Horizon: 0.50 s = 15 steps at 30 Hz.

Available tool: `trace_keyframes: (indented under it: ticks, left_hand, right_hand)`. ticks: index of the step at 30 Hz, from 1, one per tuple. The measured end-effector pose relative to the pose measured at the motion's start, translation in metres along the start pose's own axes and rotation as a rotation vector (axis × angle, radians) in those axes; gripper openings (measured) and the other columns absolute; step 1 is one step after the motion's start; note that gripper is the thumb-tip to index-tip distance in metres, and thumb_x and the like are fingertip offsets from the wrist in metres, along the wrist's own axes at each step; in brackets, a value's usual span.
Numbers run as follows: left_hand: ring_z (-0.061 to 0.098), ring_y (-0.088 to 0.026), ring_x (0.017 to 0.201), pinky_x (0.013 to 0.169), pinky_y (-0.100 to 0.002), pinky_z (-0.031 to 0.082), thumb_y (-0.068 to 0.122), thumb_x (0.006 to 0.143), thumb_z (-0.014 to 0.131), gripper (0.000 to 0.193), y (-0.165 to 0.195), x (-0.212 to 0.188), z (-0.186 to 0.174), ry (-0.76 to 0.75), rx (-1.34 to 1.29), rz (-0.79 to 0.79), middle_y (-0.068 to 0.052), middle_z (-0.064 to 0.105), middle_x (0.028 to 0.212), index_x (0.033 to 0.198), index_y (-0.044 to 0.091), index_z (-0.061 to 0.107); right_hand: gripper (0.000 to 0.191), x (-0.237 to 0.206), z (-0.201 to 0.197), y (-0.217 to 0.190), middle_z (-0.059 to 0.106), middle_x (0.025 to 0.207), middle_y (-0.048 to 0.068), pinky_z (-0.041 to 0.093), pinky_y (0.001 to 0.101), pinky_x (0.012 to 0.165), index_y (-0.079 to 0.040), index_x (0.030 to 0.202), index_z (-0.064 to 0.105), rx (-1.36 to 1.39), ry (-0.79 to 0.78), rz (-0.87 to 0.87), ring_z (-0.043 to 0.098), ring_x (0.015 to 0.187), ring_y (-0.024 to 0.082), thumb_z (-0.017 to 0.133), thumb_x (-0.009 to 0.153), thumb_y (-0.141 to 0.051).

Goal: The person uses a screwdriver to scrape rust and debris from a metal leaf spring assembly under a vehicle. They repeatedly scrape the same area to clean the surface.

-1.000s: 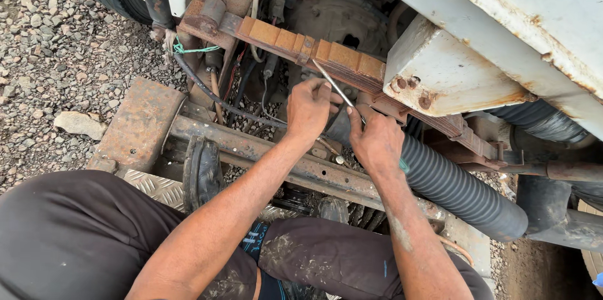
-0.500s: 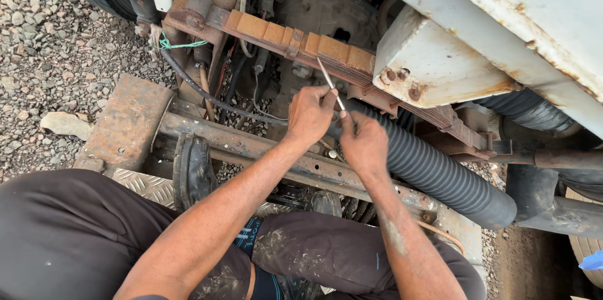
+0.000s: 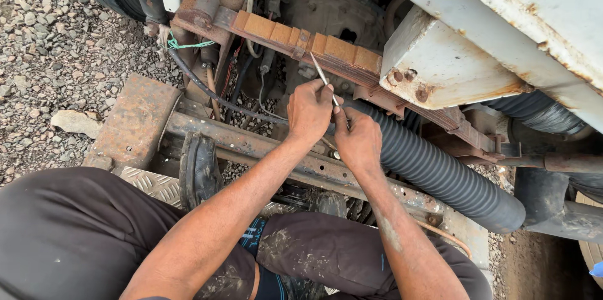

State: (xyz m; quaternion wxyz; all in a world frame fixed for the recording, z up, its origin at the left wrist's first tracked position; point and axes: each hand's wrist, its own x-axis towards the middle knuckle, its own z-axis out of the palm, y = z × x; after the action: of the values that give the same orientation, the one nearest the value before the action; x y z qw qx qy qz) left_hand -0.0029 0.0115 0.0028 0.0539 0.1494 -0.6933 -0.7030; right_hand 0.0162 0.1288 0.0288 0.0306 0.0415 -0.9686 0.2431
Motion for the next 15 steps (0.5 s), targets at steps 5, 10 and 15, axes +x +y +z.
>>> trace_keyframes:
  ticks: [5,10,15]
  left_hand:
    - [0.074,-0.016,0.063,0.068,-0.037,0.057,0.018,0.100,0.056,0.029,-0.003,0.004,-0.004,-0.037,0.034,0.036,-0.004,0.078,0.070,0.086,0.002,0.075]
    - [0.071,-0.018,0.058,0.062,-0.038,0.056,0.018,0.100,0.056,0.028,-0.003,0.004,-0.008,-0.025,0.004,0.012,-0.007,0.075,0.068,0.086,0.002,0.075]
    - [0.071,-0.018,0.059,0.060,-0.037,0.055,0.019,0.101,0.055,0.032,-0.002,0.003,-0.007,-0.048,-0.011,0.042,-0.008,0.075,0.067,0.082,0.002,0.074]
  right_hand:
    - [0.035,0.003,0.000,0.005,0.066,0.062,0.018,0.051,0.0450,0.059,-0.002,0.094,0.074,0.025,-0.085,-0.006,0.069,0.056,0.030,0.056,0.104,-0.030]
    - [0.034,0.011,-0.007,0.019,0.069,0.063,0.004,0.052,0.0291,0.046,-0.001,0.098,0.066,0.634,-0.553,0.288,0.069,0.055,0.014,0.044,0.105,-0.026]
    - [0.033,0.001,0.002,0.032,0.050,0.055,0.000,0.031,0.0256,0.039,0.001,0.098,0.071,0.572,-0.380,0.112,0.040,0.044,0.008,0.052,0.109,-0.024]
